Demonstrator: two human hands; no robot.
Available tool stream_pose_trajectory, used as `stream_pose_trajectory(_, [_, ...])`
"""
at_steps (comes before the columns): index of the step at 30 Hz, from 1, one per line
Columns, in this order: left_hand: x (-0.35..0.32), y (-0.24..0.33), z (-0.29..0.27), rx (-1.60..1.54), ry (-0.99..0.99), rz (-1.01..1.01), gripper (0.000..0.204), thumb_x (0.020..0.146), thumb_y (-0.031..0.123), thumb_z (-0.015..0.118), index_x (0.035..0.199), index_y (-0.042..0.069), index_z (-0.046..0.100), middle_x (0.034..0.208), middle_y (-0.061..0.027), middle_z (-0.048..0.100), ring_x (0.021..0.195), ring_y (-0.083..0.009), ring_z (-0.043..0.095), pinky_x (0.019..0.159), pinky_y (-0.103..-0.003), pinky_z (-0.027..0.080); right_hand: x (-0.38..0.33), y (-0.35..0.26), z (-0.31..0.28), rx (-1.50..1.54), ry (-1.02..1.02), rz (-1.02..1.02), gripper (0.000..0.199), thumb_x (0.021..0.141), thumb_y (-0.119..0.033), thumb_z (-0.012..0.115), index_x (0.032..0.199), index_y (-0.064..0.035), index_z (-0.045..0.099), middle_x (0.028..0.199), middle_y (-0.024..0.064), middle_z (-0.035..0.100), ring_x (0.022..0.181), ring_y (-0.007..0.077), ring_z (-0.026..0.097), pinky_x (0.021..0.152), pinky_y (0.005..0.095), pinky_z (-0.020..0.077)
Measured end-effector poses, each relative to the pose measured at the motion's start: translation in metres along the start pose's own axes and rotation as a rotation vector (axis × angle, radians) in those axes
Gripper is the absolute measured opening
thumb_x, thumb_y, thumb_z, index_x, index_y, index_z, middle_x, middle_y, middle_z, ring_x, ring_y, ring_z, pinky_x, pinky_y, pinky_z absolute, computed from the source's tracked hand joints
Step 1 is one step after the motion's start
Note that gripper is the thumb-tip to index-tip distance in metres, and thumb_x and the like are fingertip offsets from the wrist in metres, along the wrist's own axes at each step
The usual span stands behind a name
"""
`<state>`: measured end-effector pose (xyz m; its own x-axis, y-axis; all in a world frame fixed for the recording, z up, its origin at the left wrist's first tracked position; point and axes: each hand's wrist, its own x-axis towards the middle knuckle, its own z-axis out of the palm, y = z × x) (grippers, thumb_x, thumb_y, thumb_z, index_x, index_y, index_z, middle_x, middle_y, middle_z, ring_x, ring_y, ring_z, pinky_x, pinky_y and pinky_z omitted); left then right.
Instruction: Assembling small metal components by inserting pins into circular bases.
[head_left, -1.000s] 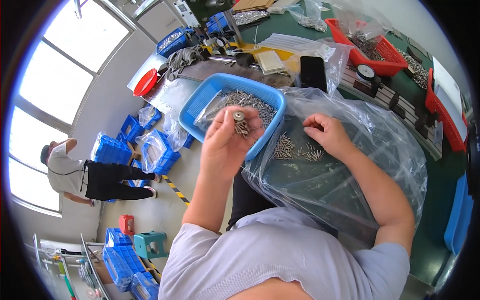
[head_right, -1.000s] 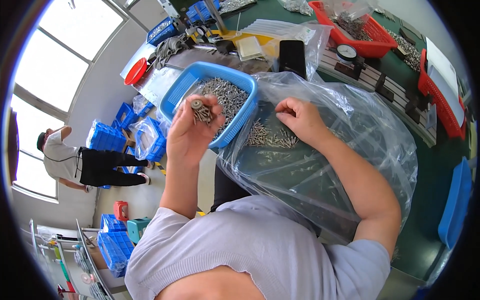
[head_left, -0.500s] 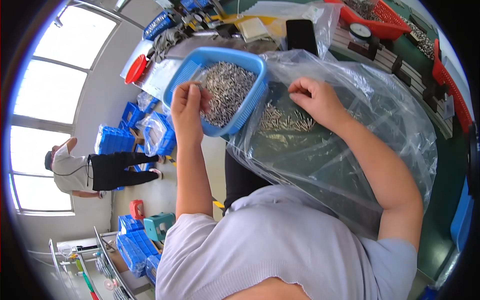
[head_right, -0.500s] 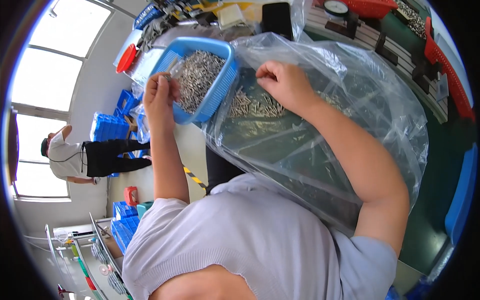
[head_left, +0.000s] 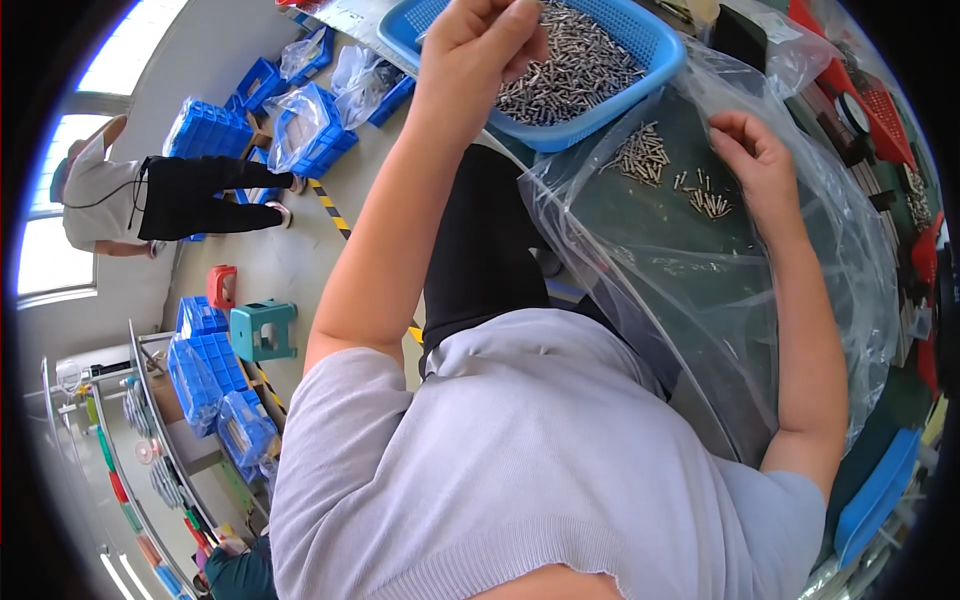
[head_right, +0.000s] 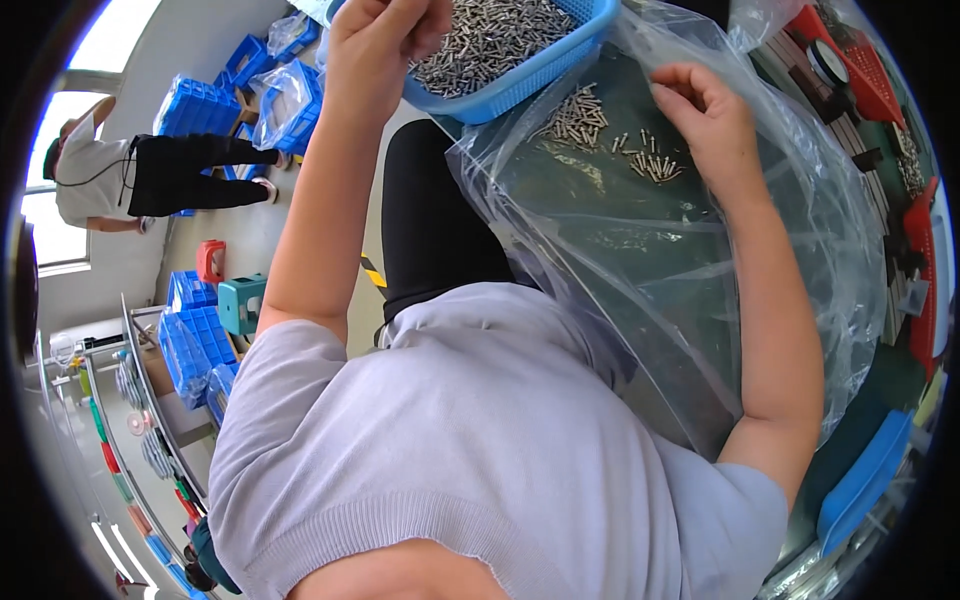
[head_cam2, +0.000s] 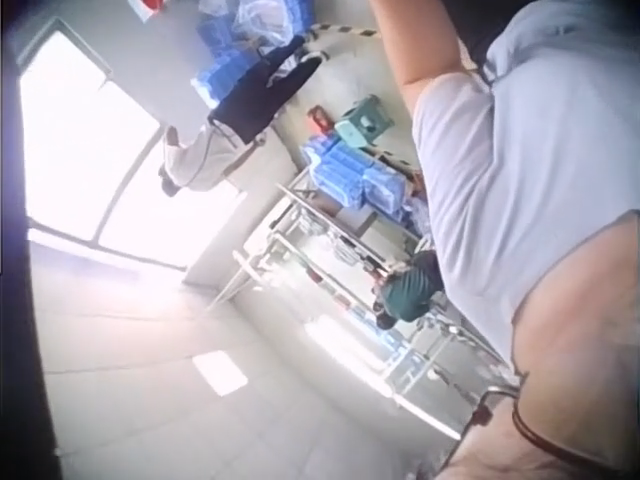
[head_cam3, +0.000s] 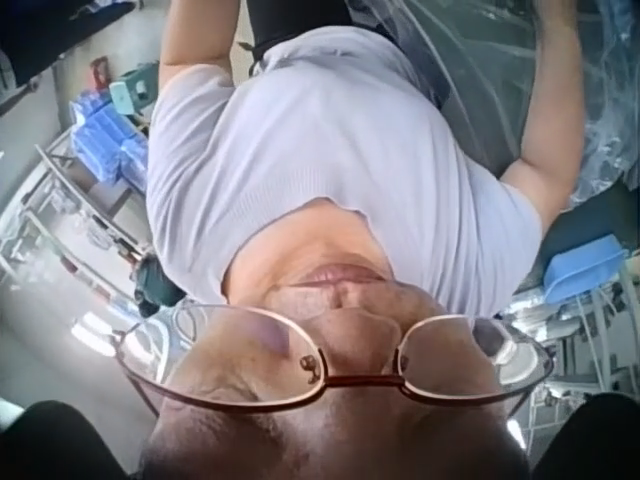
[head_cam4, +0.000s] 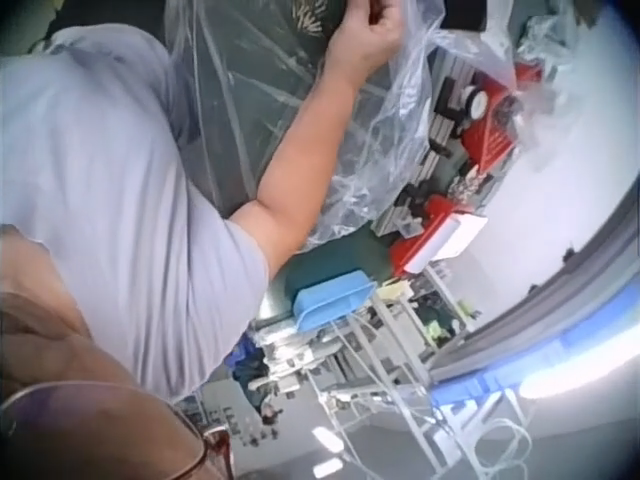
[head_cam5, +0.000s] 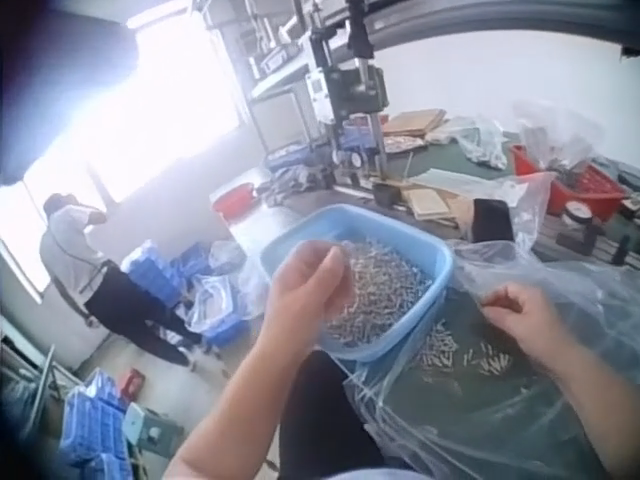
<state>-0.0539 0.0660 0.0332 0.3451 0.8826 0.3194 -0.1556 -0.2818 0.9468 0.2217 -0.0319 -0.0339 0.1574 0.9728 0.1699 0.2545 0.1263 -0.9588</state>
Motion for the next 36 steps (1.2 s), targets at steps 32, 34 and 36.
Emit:
stream_pose_trajectory(32, [-0.010, 0.004, -0.004, -0.082, -0.028, 0.094, 0.020, 0.095, 0.019, 0.054, 0.105, 0.002, 0.057, 0.076, -0.0030, 0.061, 0.061, -0.0042, 0.048, 0.053, -0.018, 0.034, -0.002, -0.006, 0.004, -0.027, 0.019, 0.091, 0.015, 0.085, -0.006, 0.064, 0.099, -0.0021, 0.064, 0.084, -0.0031, 0.062, 0.077, 0.0039, 0.055, 0.072, 0.0190, 0.0439])
stream_pose_trajectory(34, [-0.009, 0.005, -0.004, -0.095, -0.029, 0.089, 0.019, 0.095, 0.019, 0.053, 0.104, 0.002, 0.057, 0.077, -0.0031, 0.061, 0.062, -0.0046, 0.048, 0.054, -0.018, 0.034, -0.002, -0.009, 0.003, -0.053, 0.011, 0.104, 0.015, 0.084, -0.006, 0.064, 0.099, -0.0019, 0.065, 0.084, -0.0014, 0.063, 0.077, 0.0049, 0.056, 0.073, 0.0199, 0.0451])
stream_pose_trajectory(36, [-0.009, 0.007, -0.003, -0.104, -0.019, 0.084, 0.015, 0.094, 0.015, 0.054, 0.102, 0.002, 0.055, 0.075, -0.0021, 0.060, 0.062, -0.0036, 0.048, 0.054, -0.017, 0.036, -0.004, -0.015, 0.003, -0.087, -0.021, 0.106, 0.014, 0.084, -0.005, 0.064, 0.098, -0.0020, 0.065, 0.084, -0.0010, 0.063, 0.077, 0.0053, 0.056, 0.073, 0.0203, 0.0453])
